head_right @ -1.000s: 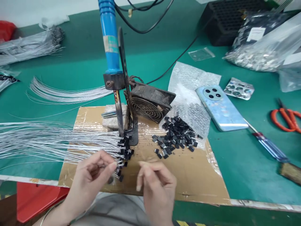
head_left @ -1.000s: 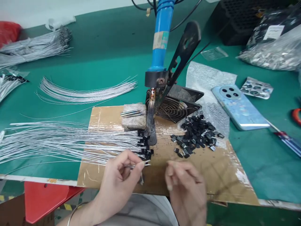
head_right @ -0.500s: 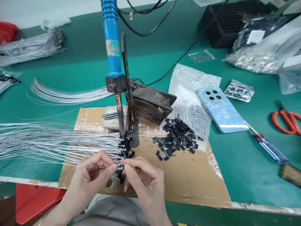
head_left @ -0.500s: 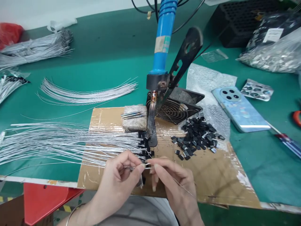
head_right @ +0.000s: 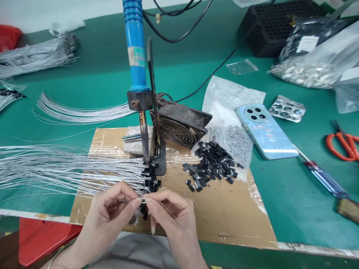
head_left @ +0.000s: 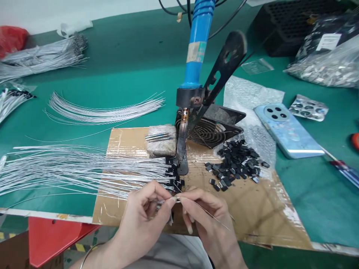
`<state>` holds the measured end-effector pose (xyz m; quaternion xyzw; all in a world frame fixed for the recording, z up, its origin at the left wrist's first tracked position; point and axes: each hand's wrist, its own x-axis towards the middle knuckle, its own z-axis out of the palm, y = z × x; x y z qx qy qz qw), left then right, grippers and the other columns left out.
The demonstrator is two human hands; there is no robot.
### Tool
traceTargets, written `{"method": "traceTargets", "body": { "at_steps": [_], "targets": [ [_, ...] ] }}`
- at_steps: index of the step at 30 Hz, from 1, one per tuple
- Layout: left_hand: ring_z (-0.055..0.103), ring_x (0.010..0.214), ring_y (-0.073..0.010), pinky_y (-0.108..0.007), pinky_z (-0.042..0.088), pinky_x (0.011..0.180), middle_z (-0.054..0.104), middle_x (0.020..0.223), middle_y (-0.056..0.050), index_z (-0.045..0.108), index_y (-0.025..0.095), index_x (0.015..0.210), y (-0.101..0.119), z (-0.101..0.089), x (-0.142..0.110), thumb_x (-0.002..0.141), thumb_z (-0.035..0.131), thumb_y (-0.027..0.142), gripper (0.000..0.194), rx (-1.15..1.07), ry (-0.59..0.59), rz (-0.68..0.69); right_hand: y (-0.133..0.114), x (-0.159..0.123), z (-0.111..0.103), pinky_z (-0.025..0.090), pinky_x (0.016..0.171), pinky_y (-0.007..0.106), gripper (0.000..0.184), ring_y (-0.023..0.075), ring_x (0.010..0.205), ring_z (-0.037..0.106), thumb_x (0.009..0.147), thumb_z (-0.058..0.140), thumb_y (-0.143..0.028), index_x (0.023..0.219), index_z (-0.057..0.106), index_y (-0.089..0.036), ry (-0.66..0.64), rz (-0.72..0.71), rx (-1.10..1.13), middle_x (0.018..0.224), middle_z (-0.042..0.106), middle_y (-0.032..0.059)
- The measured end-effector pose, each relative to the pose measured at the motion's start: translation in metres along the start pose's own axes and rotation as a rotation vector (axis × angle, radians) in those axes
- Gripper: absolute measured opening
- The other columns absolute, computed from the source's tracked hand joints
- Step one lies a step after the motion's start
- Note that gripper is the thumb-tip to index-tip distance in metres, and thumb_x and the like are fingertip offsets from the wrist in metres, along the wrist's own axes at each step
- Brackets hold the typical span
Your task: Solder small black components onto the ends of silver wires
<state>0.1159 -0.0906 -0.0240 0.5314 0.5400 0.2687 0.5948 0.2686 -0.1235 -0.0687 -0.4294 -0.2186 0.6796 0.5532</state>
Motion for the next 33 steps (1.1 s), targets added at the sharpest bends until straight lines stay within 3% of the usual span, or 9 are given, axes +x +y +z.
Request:
{"method": "traceTargets", "body": {
  "at_steps": [10,18,28,33],
  "targets": [
    [0.034,0.053,-0.0109,-0.025,0.025,0.048,0.050,0.061,0.003,0.061,0.018,0.078,-0.001,-0.002,-0.002,0.093,0.058,0.028,0.019,0.063,-0.013,-0.008,-0.010,0.004,-0.008,0.042,0.041,0.014,0.011,0.0060,0.046,0.053,0.083,0.078,-0.031,0.079,0.080,-0.020,-0.081,0.123,-0.029,0.063,0.063,-0.0013],
    [0.029,0.050,-0.0100,-0.024,0.022,0.046,0.047,0.057,0.004,0.060,0.017,0.075,0.001,0.005,0.001,0.090,0.060,0.028,0.019,0.087,0.056,-0.005,-0.007,0.000,-0.002,0.041,0.040,0.015,0.015,0.0059,0.044,0.049,0.080,0.080,-0.033,0.078,0.081,-0.019,0.000,0.140,0.038,0.057,0.059,-0.0020],
    [0.023,0.047,-0.0087,-0.025,0.016,0.043,0.039,0.054,0.007,0.060,0.017,0.073,-0.001,0.004,-0.001,0.091,0.059,0.024,0.019,0.170,0.067,0.041,-0.012,0.006,-0.007,0.040,0.038,0.015,0.016,0.0065,0.042,0.049,0.080,0.080,-0.032,0.073,0.078,-0.018,-0.040,0.165,0.010,0.052,0.058,-0.0027],
    [0.026,0.047,-0.0084,-0.024,0.019,0.043,0.046,0.057,0.005,0.060,0.017,0.075,-0.005,0.006,0.000,0.092,0.059,0.024,0.019,0.154,0.082,0.047,-0.013,0.008,-0.007,0.039,0.037,0.014,0.014,0.0059,0.043,0.049,0.079,0.080,-0.031,0.074,0.079,-0.018,-0.057,0.177,0.044,0.055,0.059,-0.0023]
  ]
}}
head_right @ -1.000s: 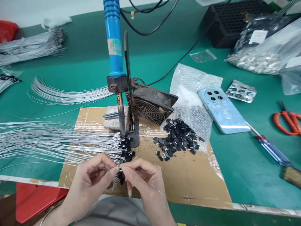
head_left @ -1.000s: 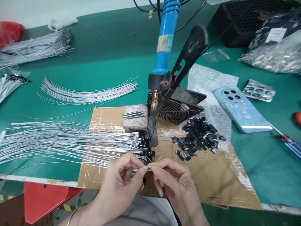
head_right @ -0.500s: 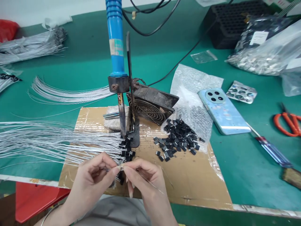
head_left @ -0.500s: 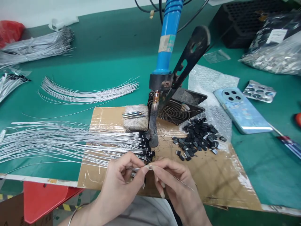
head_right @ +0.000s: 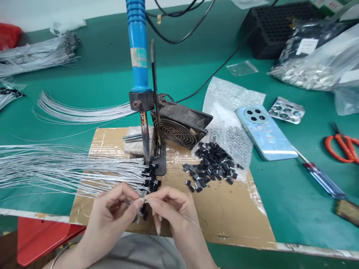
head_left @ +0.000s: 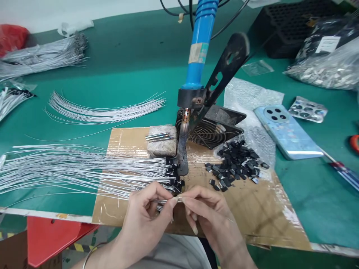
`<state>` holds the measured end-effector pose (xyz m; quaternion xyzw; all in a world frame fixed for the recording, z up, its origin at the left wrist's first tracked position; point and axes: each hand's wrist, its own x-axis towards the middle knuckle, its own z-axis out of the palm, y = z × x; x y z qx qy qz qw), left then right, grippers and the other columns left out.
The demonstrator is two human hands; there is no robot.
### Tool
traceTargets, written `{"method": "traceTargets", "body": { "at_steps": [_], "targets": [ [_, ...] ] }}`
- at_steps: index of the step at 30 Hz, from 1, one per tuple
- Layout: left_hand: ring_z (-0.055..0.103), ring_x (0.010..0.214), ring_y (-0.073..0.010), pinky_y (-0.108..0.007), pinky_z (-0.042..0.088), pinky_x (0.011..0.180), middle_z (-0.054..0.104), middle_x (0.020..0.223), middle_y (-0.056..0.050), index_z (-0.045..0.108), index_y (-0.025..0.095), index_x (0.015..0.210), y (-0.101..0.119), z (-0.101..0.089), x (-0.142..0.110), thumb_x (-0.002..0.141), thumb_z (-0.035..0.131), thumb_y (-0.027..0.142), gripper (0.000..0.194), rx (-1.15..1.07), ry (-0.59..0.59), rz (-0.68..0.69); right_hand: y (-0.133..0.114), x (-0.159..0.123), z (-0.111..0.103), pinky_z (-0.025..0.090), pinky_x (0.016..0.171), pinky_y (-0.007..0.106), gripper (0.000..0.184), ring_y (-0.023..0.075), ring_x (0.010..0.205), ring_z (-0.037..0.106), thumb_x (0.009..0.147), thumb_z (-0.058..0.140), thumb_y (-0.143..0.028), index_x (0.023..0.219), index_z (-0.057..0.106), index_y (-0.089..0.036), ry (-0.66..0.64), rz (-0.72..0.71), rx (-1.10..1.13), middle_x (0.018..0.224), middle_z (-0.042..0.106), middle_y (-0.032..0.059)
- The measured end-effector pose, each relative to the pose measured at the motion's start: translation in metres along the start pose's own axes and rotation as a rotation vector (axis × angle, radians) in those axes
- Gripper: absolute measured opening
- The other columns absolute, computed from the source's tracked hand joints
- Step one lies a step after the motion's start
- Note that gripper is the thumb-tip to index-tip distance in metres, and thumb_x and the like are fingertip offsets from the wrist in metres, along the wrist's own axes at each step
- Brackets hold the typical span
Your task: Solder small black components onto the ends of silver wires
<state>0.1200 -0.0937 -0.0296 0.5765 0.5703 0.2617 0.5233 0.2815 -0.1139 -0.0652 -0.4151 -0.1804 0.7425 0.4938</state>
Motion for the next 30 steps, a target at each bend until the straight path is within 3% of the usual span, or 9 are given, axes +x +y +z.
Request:
{"method": "traceTargets", "body": {
  "at_steps": [10,17,22,26,30],
  "targets": [
    [0.034,0.048,-0.0088,-0.023,0.025,0.045,0.053,0.058,0.003,0.057,0.017,0.073,0.000,0.008,0.002,0.092,0.060,0.027,0.022,-0.125,0.051,-0.016,0.015,0.001,0.010,0.037,0.035,0.012,0.013,0.0046,0.041,0.047,0.079,0.080,-0.031,0.074,0.079,-0.019,0.106,-0.076,0.117,0.054,0.058,-0.0027],
    [0.037,0.049,-0.0086,-0.021,0.027,0.046,0.052,0.058,0.003,0.057,0.017,0.072,0.004,0.007,0.004,0.090,0.061,0.025,0.020,-0.209,0.040,-0.059,0.011,-0.002,0.012,0.040,0.038,0.014,0.013,0.0050,0.042,0.052,0.083,0.078,-0.034,0.081,0.081,-0.021,0.132,-0.132,0.022,0.061,0.061,-0.0021],
    [0.038,0.049,-0.0080,-0.020,0.028,0.046,0.050,0.056,0.005,0.058,0.017,0.072,0.008,0.005,0.006,0.090,0.062,0.024,0.020,-0.237,0.065,-0.064,0.012,-0.006,0.001,0.049,0.046,0.019,0.019,0.0090,0.050,0.059,0.090,0.069,-0.036,0.096,0.081,-0.022,0.179,-0.290,-0.172,0.072,0.065,0.0009],
    [0.041,0.051,-0.0084,-0.019,0.031,0.047,0.053,0.059,0.003,0.058,0.016,0.072,0.009,0.005,0.007,0.090,0.062,0.023,0.020,-0.232,0.078,-0.035,0.014,-0.006,0.004,0.051,0.044,0.019,0.009,0.0093,0.048,0.059,0.085,0.075,-0.028,0.089,0.081,-0.024,0.155,-0.289,-0.266,0.072,0.067,0.0004],
    [0.040,0.052,-0.0092,-0.021,0.030,0.048,0.053,0.060,0.003,0.060,0.017,0.074,0.007,0.004,0.006,0.091,0.061,0.025,0.019,-0.198,0.068,-0.006,0.009,-0.007,0.017,0.050,0.044,0.018,0.007,0.0085,0.047,0.057,0.081,0.079,-0.029,0.078,0.080,-0.023,0.245,-0.219,-0.217,0.067,0.065,-0.0006]
  ]
}}
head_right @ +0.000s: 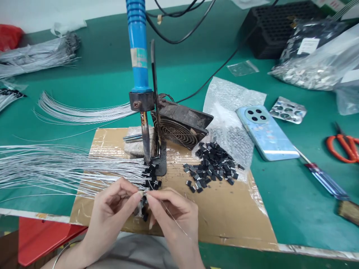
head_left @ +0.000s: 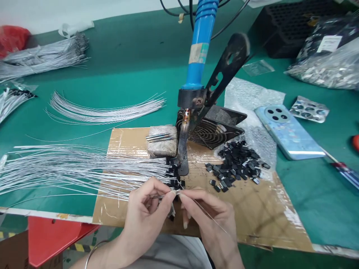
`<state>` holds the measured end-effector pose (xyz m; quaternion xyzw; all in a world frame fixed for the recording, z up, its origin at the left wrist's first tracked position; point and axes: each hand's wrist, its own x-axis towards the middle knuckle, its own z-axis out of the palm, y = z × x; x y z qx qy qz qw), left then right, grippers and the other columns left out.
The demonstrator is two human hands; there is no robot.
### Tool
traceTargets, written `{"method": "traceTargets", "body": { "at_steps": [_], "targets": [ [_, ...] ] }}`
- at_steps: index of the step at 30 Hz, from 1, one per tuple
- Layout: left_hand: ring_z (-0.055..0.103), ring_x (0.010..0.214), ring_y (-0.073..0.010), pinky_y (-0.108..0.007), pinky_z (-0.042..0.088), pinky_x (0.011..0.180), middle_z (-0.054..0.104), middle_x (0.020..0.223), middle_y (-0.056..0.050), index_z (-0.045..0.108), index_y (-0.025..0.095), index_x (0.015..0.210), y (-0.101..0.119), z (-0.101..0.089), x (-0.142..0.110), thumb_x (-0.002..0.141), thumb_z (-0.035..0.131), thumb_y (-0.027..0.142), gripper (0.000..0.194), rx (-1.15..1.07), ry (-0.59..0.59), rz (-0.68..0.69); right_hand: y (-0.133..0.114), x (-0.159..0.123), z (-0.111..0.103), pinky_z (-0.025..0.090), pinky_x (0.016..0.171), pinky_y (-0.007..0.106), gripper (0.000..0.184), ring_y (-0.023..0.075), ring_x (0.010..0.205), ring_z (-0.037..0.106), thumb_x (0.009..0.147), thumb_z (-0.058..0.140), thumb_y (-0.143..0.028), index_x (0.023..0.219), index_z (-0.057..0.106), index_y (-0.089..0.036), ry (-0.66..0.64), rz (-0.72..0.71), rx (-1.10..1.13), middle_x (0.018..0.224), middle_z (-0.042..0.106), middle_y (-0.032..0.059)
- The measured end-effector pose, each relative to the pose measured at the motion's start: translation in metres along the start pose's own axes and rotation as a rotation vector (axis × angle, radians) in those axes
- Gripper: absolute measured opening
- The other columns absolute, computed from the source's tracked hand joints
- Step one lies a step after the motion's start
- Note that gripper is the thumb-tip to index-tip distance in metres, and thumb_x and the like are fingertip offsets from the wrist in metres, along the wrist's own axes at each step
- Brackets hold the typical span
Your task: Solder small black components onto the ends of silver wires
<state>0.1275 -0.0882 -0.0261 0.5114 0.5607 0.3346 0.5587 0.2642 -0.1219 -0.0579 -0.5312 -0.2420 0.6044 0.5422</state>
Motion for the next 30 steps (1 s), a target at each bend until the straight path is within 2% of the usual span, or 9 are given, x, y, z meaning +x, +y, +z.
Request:
{"method": "traceTargets", "body": {
  "at_steps": [2,9,15,19,25,30],
  "targets": [
    [0.039,0.052,-0.0096,-0.022,0.029,0.048,0.052,0.060,0.003,0.060,0.017,0.074,-0.001,-0.001,-0.001,0.092,0.061,0.025,0.020,0.014,-0.008,0.003,-0.004,-0.001,0.003,0.049,0.043,0.018,0.008,0.0080,0.047,0.056,0.079,0.080,-0.029,0.075,0.079,-0.022,0.020,0.036,0.032,0.065,0.064,-0.0013],
    [0.037,0.050,-0.0096,-0.022,0.028,0.046,0.052,0.059,0.003,0.058,0.017,0.074,0.001,0.000,-0.002,0.092,0.059,0.026,0.020,0.063,-0.007,0.017,0.000,0.001,-0.001,0.046,0.043,0.015,0.008,0.0060,0.045,0.056,0.082,0.079,-0.029,0.080,0.080,-0.022,-0.052,0.031,0.107,0.060,0.062,-0.0029],
    [0.037,0.049,-0.0099,-0.024,0.027,0.045,0.051,0.060,0.003,0.060,0.017,0.075,-0.003,-0.001,-0.002,0.094,0.059,0.026,0.021,0.142,-0.004,0.056,0.001,0.002,-0.001,0.045,0.043,0.014,0.008,0.0049,0.043,0.056,0.082,0.080,-0.028,0.078,0.080,-0.021,-0.064,0.085,0.160,0.058,0.061,-0.0035],
    [0.036,0.049,-0.0098,-0.024,0.027,0.045,0.051,0.060,0.003,0.060,0.017,0.074,-0.006,-0.001,-0.003,0.094,0.059,0.025,0.021,0.156,-0.004,0.090,0.003,0.005,-0.004,0.044,0.041,0.013,0.010,0.0049,0.042,0.056,0.082,0.080,-0.031,0.078,0.080,-0.021,-0.119,0.100,0.191,0.058,0.062,-0.0034],
    [0.033,0.050,-0.0093,-0.023,0.027,0.045,0.053,0.062,0.003,0.062,0.017,0.076,-0.009,-0.004,-0.004,0.093,0.060,0.021,0.018,0.197,-0.021,0.141,0.000,0.011,-0.013,0.044,0.039,0.012,0.012,0.0048,0.041,0.054,0.080,0.081,-0.030,0.073,0.079,-0.020,-0.230,0.203,0.245,0.056,0.061,-0.0037],
    [0.029,0.047,-0.0082,-0.022,0.022,0.043,0.048,0.058,0.005,0.063,0.018,0.075,-0.009,-0.005,-0.006,0.092,0.060,0.018,0.017,0.244,-0.023,0.149,-0.005,0.015,-0.017,0.045,0.039,0.013,0.013,0.0050,0.040,0.054,0.078,0.082,-0.030,0.072,0.079,-0.018,-0.261,0.256,0.215,0.055,0.062,-0.0028]
  ]
}}
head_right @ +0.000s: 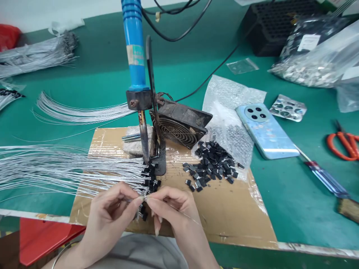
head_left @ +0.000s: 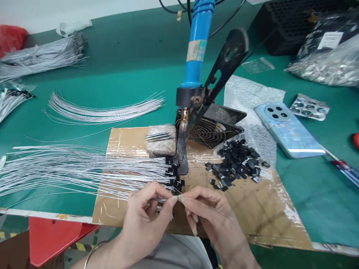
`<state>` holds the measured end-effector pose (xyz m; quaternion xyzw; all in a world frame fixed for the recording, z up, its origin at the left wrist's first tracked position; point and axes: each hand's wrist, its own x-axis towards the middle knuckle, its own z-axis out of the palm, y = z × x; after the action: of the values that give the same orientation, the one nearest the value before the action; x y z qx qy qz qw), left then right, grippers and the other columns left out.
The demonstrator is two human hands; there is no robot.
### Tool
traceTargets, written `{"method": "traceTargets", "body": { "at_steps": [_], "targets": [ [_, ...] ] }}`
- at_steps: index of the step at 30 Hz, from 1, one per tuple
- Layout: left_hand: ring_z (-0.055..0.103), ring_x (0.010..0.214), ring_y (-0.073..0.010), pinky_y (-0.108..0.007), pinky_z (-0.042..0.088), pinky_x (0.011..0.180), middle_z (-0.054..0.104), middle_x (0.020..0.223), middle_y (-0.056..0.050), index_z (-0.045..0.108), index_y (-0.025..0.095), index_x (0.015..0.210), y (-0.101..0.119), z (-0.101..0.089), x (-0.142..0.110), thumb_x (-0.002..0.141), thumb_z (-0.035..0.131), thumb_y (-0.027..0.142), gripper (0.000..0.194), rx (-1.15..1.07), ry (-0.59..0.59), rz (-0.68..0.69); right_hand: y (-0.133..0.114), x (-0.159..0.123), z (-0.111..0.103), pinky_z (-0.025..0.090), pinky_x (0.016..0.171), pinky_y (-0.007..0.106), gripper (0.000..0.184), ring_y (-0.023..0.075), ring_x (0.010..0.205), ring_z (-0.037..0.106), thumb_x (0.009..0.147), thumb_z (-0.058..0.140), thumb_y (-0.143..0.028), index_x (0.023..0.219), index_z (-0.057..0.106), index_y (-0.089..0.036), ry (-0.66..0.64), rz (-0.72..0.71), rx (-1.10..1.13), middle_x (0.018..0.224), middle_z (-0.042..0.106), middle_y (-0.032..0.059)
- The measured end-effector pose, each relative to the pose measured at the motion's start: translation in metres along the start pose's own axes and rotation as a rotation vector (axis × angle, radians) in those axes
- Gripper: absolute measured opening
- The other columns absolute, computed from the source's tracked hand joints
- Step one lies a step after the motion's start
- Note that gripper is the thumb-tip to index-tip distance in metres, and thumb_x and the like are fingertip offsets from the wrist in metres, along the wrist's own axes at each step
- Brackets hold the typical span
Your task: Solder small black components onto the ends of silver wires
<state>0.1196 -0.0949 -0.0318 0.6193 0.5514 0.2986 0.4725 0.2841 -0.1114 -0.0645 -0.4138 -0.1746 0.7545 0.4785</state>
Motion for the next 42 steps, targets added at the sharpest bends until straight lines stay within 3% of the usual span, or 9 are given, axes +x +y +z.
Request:
{"method": "traceTargets", "body": {
  "at_steps": [7,18,23,26,28,30,33,36,42],
  "targets": [
    [0.028,0.047,-0.0086,-0.022,0.022,0.043,0.044,0.054,0.006,0.059,0.017,0.073,0.004,0.003,0.003,0.093,0.059,0.022,0.021,-0.057,0.020,-0.040,0.004,-0.003,0.002,0.048,0.042,0.012,0.011,0.0047,0.043,0.056,0.080,0.081,-0.030,0.077,0.081,-0.020,0.035,-0.030,0.013,0.060,0.065,-0.0021],
    [0.039,0.047,-0.0101,-0.023,0.029,0.044,0.059,0.061,-0.001,0.061,0.016,0.077,-0.005,0.013,-0.001,0.093,0.058,0.026,0.019,-0.045,0.101,-0.061,0.023,-0.003,0.016,0.048,0.038,0.012,0.009,0.0050,0.042,0.054,0.079,0.081,-0.029,0.078,0.081,-0.020,0.152,-0.156,0.158,0.059,0.063,-0.0029],
    [0.042,0.048,-0.0106,-0.023,0.031,0.045,0.060,0.062,-0.001,0.061,0.017,0.077,-0.004,0.013,0.001,0.093,0.059,0.029,0.020,-0.059,0.104,-0.098,0.027,-0.004,0.015,0.050,0.044,0.014,0.009,0.0058,0.045,0.058,0.084,0.077,-0.030,0.083,0.082,-0.022,0.171,-0.200,0.077,0.063,0.067,-0.0019],
    [0.042,0.049,-0.0097,-0.021,0.032,0.045,0.057,0.061,0.001,0.062,0.017,0.078,-0.003,0.011,0.004,0.091,0.061,0.029,0.017,-0.106,0.120,-0.130,0.019,-0.008,-0.001,0.055,0.052,0.022,0.028,0.0113,0.055,0.064,0.096,0.059,-0.041,0.095,0.082,-0.024,0.191,-0.345,-0.069,0.075,0.071,0.0031],
    [0.048,0.053,-0.0099,-0.020,0.036,0.048,0.060,0.065,0.000,0.065,0.018,0.082,-0.002,0.008,0.006,0.090,0.063,0.027,0.013,-0.151,0.124,-0.144,0.011,-0.012,-0.018,0.056,0.055,0.026,0.040,0.0143,0.061,0.066,0.101,0.047,-0.044,0.099,0.081,-0.024,0.338,-0.492,-0.252,0.081,0.072,0.0059],
    [0.052,0.057,-0.0102,-0.019,0.039,0.050,0.065,0.069,-0.001,0.068,0.018,0.086,-0.002,0.006,0.008,0.089,0.064,0.026,0.009,-0.175,0.125,-0.149,0.003,-0.014,-0.035,0.053,0.056,0.025,0.030,0.0127,0.061,0.064,0.098,0.055,-0.040,0.100,0.080,-0.024,0.545,-0.608,-0.571,0.084,0.072,0.0049],
    [0.052,0.057,-0.0099,-0.018,0.039,0.049,0.067,0.071,-0.002,0.070,0.018,0.085,-0.002,0.004,0.010,0.086,0.066,0.025,0.008,-0.179,0.135,-0.158,-0.004,-0.014,-0.054,0.050,0.053,0.025,0.019,0.0126,0.058,0.060,0.088,0.071,-0.036,0.097,0.079,-0.022,0.705,-0.683,-1.067,0.080,0.070,0.0030],
    [0.050,0.055,-0.0094,-0.018,0.038,0.048,0.066,0.068,-0.001,0.069,0.017,0.081,0.000,0.002,0.012,0.084,0.068,0.025,0.008,-0.181,0.149,-0.172,-0.006,-0.010,-0.059,0.050,0.057,0.029,0.021,0.0140,0.059,0.057,0.088,0.069,-0.038,0.095,0.077,-0.019,0.713,-0.700,-1.280,0.075,0.066,0.0024],
    [0.045,0.054,-0.0095,-0.020,0.034,0.047,0.061,0.067,0.000,0.067,0.017,0.079,0.001,0.000,0.010,0.087,0.067,0.024,0.010,-0.208,0.087,-0.144,-0.006,-0.002,-0.055,0.047,0.056,0.029,0.017,0.0159,0.062,0.054,0.091,0.066,-0.035,0.090,0.072,-0.019,0.657,-0.710,-1.372,0.072,0.062,0.0025]
  ]
}}
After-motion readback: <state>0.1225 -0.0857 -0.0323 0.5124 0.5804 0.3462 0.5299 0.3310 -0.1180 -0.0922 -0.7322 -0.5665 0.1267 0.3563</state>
